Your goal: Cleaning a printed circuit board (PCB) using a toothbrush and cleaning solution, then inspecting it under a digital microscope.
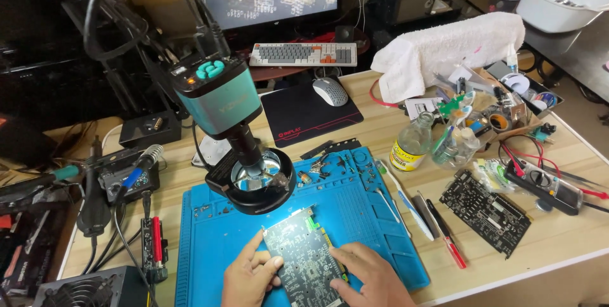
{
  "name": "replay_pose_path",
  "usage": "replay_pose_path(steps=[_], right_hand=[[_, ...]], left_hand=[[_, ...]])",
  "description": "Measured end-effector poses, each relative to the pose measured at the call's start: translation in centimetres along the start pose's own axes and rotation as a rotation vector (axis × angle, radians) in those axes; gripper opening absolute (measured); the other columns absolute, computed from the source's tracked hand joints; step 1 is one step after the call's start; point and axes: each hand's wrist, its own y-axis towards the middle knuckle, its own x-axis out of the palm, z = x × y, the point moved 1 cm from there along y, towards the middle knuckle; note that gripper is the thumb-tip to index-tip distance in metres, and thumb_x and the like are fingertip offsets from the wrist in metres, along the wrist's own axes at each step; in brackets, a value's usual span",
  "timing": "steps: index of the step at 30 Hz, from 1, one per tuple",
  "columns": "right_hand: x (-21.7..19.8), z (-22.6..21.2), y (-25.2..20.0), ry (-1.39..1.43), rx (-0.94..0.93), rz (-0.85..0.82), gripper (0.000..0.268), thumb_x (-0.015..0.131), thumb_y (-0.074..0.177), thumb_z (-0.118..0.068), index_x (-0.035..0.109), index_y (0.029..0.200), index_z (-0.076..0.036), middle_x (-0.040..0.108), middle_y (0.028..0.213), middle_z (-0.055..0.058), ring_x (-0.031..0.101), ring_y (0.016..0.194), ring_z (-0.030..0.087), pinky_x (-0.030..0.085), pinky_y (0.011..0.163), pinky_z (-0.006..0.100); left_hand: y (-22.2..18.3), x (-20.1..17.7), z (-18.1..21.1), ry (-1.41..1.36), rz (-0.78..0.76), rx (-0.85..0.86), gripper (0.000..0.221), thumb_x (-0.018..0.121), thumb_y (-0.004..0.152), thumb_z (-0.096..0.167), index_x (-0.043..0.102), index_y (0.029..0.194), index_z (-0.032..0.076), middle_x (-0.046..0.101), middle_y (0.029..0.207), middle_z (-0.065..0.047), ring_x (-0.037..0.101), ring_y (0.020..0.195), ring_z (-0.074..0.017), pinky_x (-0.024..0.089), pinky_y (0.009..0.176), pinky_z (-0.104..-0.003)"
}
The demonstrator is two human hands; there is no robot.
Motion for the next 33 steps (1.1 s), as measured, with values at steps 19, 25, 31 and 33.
replay_pose_path(steps=[19, 25, 31, 33], right_hand=[[0.3, 0.6, 0.0, 0.025, -0.007, 0.014, 0.062, 0.071, 0.107, -0.033, 0.047, 0.164, -0.032, 0.051, 0.164, -0.001, 0.051, 0.153, 0.029, 0.048, 0.128, 0.066], [0.3, 0.3, -0.1, -0.017, -0.127, 0.142, 0.054, 0.074, 0.103, -0.035, 0.064, 0.155, -0.022, 0.068, 0.143, 0.002, 0.069, 0.123, 0.024, 0.055, 0.088, 0.050], [0.1, -0.5, -0.4, 0.003, -0.067, 0.108, 0.055, 0.072, 0.104, -0.037, 0.062, 0.157, -0.026, 0.064, 0.150, 0.002, 0.066, 0.132, 0.027, 0.056, 0.094, 0.058], [0.1, -0.6, -0.5, -0.002, -0.082, 0.101, 0.056, 0.073, 0.104, -0.038, 0.060, 0.158, -0.028, 0.064, 0.149, 0.002, 0.066, 0.133, 0.027, 0.056, 0.099, 0.059]], left_hand=[[-2.2, 0.3, 2.0, 0.055, 0.036, -0.006, 0.072, 0.074, 0.103, 0.008, 0.054, 0.170, 0.026, 0.082, 0.105, -0.011, 0.075, 0.080, -0.0243, 0.065, 0.075, -0.036], [-2.8, 0.2, 2.7, 0.184, 0.011, -0.048, 0.064, 0.069, 0.107, 0.023, 0.054, 0.169, 0.030, 0.081, 0.091, -0.012, 0.067, 0.077, -0.0212, 0.061, 0.074, -0.038], [-1.2, -0.4, -0.1, 0.120, 0.008, 0.094, 0.063, 0.072, 0.103, 0.018, 0.061, 0.164, 0.021, 0.084, 0.099, -0.006, 0.076, 0.077, -0.0188, 0.062, 0.069, -0.033], [-0.7, -0.6, -0.9, 0.099, -0.008, 0.139, 0.063, 0.074, 0.101, 0.017, 0.063, 0.162, 0.017, 0.079, 0.088, -0.005, 0.077, 0.076, -0.0196, 0.064, 0.074, -0.033]])
